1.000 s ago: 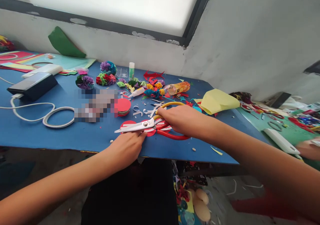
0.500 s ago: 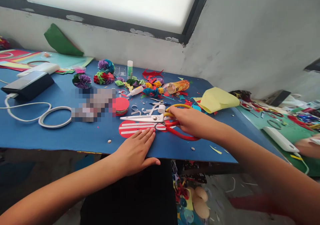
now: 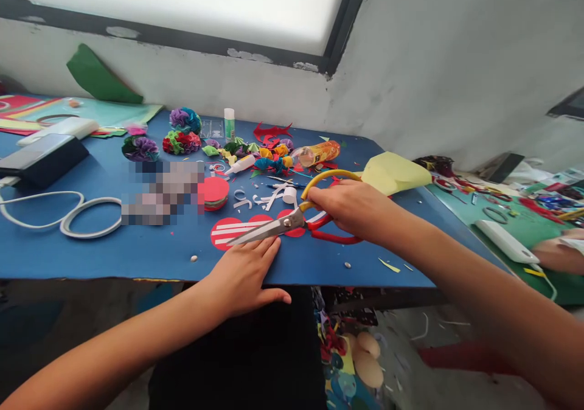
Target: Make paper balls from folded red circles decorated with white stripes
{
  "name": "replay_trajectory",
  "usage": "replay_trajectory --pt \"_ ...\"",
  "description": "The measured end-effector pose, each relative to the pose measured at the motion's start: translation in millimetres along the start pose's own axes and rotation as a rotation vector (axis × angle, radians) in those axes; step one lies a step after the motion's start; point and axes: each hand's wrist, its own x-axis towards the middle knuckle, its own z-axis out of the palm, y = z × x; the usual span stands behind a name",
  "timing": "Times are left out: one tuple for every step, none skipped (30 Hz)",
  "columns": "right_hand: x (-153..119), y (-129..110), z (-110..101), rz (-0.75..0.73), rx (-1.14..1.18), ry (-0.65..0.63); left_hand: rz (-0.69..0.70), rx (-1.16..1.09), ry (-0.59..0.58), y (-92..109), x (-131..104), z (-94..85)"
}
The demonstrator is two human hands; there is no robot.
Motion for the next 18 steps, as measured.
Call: replay_trajectory --pt "1 -1 -1 -0.038 -0.057 0.014 -0.004 0.01 -0.013 0 0 -0.1" --pt "2 -2 -2 -0.071 -0.103 0.024 -0.01 0.025 -0.027 0 0 0.1" --pt "3 -2 -2 -0.096 -0.13 0.026 -0.016 0.041 -0.036 0 0 0.4" --pt "3 -3 -2 -0.107 -0.135 0.021 -0.021 0.055 -0.04 0 0 0.9" --pt "3 -3 -2 -0.112 -0.133 0.015 -0.024 0.067 -0.039 1 -1 1.5" --pt "3 -4 -2 -0.115 -0.127 0.01 -0.026 0.078 -0.035 2 -1 2.1" --pt "3 -4 -1 -0.12 -0.12 0.005 -0.03 0.089 -0.028 3 -1 2.8" --pt "3 -4 -1 -0.125 -0.113 0.003 -0.036 0.1 -0.022 5 -1 3.4" --pt "3 -5 -1 -0.132 -0.107 0.001 -0.043 0.109 -0.017 7 -1 4.1" --pt "2 -5 -1 -0.138 -0.103 0.003 -0.056 0.115 -0.011 10 0 4.7" --pt "2 -6 -1 -0.144 -0.1 0.006 -0.074 0.117 -0.004 13 1 5.4" --pt "3 -6 -1 -0.148 -0.098 0.008 -0.096 0.114 0.01 17 3 6.0" --pt "3 -7 -1 -0.147 -0.098 0.008 -0.12 0.108 0.029 21 5 6.7" --pt "4 -8 -1 -0.143 -0.099 0.004 -0.14 0.103 0.05 24 8 7.3" --pt "5 -9 -2 -0.138 -0.102 -0.006 -0.16 0.097 0.072 27 11 7.9" --pt "6 -10 -3 -0.133 -0.106 -0.018 -0.168 0.09 0.084 30 15 8.3" --pt "7 -11 -5 -0.13 -0.112 -0.031 -0.167 0.079 0.089 32 19 8.7" --pt "8 -12 -6 -0.127 -0.118 -0.043 -0.162 0.066 0.086 34 22 8.9"
